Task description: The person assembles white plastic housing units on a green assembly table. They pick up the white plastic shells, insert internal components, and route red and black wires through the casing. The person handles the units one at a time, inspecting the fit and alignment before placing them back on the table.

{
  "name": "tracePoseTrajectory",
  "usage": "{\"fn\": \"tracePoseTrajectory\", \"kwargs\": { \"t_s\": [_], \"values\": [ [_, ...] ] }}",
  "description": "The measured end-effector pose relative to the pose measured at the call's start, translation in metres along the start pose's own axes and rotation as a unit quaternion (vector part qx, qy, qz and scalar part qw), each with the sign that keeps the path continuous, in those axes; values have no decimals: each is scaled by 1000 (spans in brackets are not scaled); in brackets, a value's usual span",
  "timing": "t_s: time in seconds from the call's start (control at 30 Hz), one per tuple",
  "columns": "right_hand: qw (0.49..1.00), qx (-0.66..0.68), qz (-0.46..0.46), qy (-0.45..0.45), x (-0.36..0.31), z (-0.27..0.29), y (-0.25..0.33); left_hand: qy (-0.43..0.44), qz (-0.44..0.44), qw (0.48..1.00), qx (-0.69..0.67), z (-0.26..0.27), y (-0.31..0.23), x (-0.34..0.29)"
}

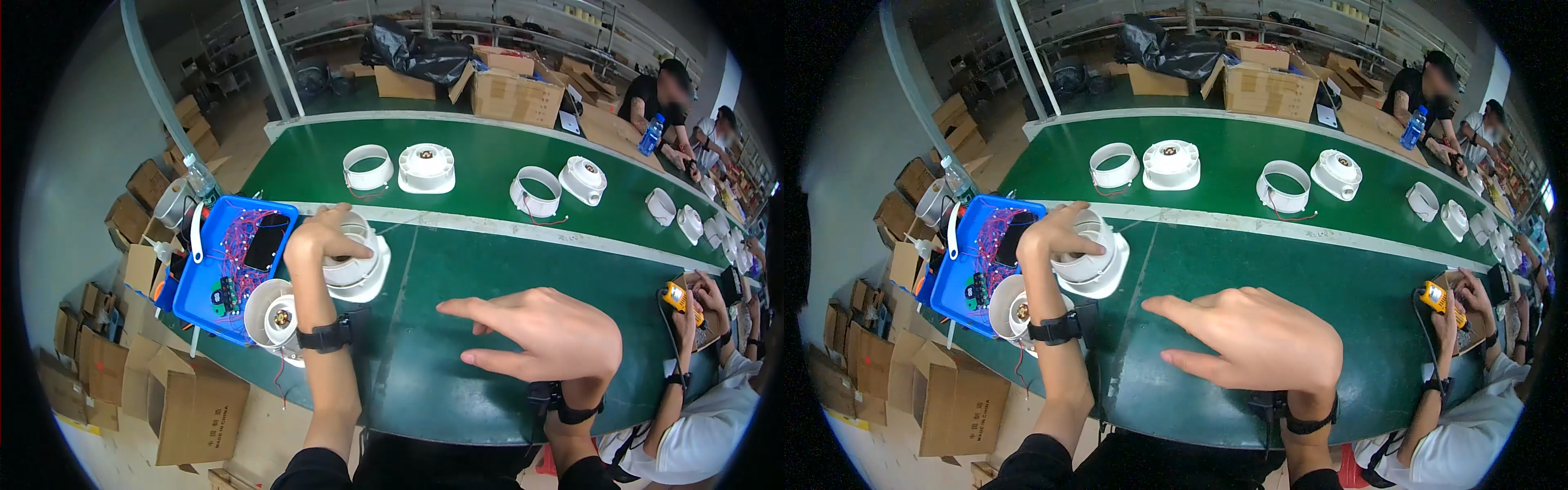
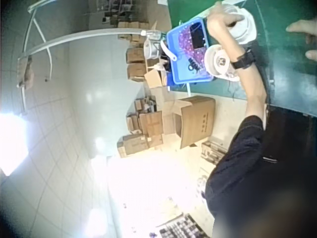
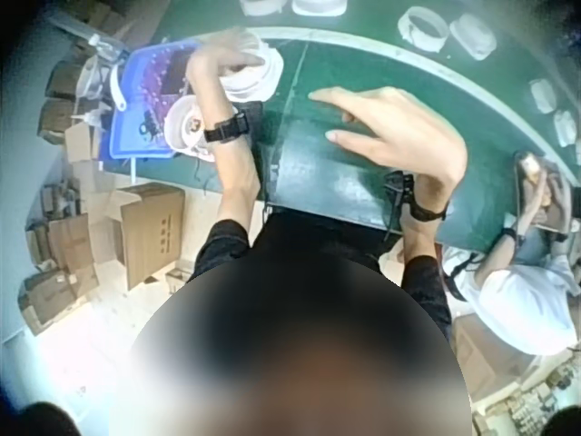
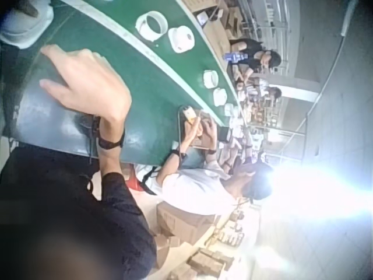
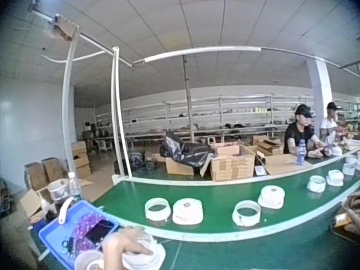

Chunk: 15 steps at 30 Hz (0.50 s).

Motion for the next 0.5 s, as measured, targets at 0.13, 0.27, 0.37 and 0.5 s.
{"fn": "tracePoseTrajectory", "kwargs": {
  "t_s": [0.13, 0.27, 0.37, 0.5],
  "values": [
    [1000, 8, 12, -14, 5, 0, -2, 27, -101, 994, -25, -13, -52, -8],
    [999, 4, -38, 7, 11, 2, -23, 8, -184, 976, -112, 7, -90, -29],
    [998, 19, -10, -62, 11, 14, -26, -90, -233, 955, -162, 45, -84, -50],
    [974, -15, 28, -225, 11, 43, -25, -273, -296, 880, -252, 97, -89, -85]
  ]
}}
Point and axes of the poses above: each hand's wrist, its own x-axis towards the middle knuckle, its own z-axis out of the back of the hand, y = z × x, the point moved 9 cm from there along x, towards the middle knuckle, and after that the axes turned 1 degree about z, right-handed, at the moved point
